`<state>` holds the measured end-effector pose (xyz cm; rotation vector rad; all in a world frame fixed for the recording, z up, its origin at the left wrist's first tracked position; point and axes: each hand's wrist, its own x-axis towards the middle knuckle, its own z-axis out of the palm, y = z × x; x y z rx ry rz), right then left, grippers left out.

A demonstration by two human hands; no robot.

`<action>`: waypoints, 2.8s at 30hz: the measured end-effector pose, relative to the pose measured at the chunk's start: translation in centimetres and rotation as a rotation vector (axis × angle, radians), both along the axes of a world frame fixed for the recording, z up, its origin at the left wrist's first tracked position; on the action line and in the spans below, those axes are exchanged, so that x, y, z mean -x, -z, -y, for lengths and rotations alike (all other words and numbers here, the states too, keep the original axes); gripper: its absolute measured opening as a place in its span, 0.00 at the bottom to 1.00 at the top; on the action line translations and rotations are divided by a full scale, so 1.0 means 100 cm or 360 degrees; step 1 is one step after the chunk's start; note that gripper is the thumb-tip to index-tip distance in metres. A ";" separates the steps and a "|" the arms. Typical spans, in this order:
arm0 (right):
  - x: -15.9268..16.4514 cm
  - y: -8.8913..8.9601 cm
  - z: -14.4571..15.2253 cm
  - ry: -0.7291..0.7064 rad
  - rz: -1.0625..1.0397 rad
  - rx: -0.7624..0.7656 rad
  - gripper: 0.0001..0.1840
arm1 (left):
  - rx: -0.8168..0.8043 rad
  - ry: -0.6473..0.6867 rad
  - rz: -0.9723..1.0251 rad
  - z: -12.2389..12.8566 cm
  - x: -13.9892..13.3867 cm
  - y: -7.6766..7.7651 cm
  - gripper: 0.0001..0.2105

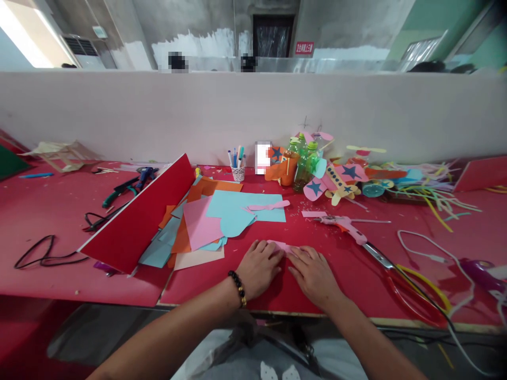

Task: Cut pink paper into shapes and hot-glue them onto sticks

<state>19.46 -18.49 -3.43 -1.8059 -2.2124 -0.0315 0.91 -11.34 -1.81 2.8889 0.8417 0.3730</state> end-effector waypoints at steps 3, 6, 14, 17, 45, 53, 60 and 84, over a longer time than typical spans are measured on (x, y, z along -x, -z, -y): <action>-0.005 -0.003 -0.020 0.0050 0.0085 -0.0017 0.19 | -0.0057 -0.0041 -0.0035 -0.019 -0.012 0.000 0.17; -0.011 -0.004 -0.038 0.0056 0.0141 0.0005 0.19 | -0.0086 -0.0056 -0.0048 -0.034 -0.021 0.003 0.17; -0.017 0.007 -0.045 0.0078 0.0050 -0.0028 0.20 | -0.0062 -0.0010 0.0066 -0.040 -0.018 0.013 0.18; -0.018 0.009 -0.044 0.0073 0.0005 -0.0028 0.20 | -0.0048 0.0005 0.0080 -0.040 -0.017 0.013 0.18; -0.023 0.010 -0.045 0.0034 -0.0060 -0.0036 0.20 | 0.0002 0.0020 0.0081 -0.042 -0.017 0.009 0.16; -0.023 0.011 -0.046 0.0028 -0.0072 -0.0040 0.20 | -0.0018 0.0002 0.0075 -0.041 -0.017 0.008 0.16; -0.023 0.012 -0.046 0.0047 -0.0052 -0.0018 0.21 | -0.0022 0.0009 0.0048 -0.041 -0.017 0.009 0.17; -0.023 0.013 -0.045 0.0053 -0.0067 -0.0038 0.21 | -0.0042 0.0043 0.0026 -0.042 -0.016 0.010 0.17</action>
